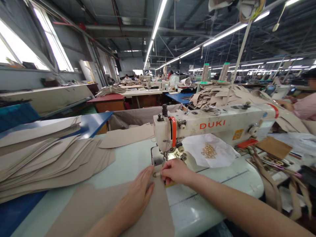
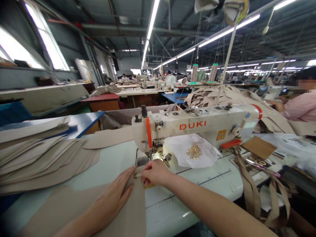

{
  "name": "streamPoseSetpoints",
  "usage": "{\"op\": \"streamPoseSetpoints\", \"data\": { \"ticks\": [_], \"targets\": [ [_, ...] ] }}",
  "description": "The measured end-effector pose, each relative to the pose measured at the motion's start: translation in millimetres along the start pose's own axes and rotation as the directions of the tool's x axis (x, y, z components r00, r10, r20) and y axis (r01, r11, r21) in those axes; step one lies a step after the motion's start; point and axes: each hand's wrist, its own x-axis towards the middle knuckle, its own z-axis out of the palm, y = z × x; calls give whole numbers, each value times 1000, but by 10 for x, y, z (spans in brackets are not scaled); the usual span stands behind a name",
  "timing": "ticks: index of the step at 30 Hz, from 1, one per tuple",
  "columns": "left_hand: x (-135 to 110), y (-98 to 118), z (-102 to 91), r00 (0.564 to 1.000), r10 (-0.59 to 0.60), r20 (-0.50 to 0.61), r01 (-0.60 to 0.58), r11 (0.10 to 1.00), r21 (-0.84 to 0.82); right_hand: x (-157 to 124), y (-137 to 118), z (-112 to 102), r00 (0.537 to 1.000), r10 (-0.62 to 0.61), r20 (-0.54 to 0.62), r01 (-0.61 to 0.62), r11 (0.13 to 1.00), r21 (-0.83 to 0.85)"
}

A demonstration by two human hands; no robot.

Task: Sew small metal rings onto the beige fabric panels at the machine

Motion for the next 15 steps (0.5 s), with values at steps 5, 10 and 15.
{"op": "streamPoseSetpoints", "data": {
  "ticks": [5,10,15],
  "targets": [
    [-16,23,-17,999,44,-26,-43,999,17,58,-55,4,994,77,74,-75,997,-30],
    [142,93,-13,975,188,-115,-187,982,11,41,-154,-19,984,143,104,-135,988,-77],
    [260,154,60,946,292,-143,-281,955,91,53,-192,-32,979,169,114,-153,979,-135]
  ]
}}
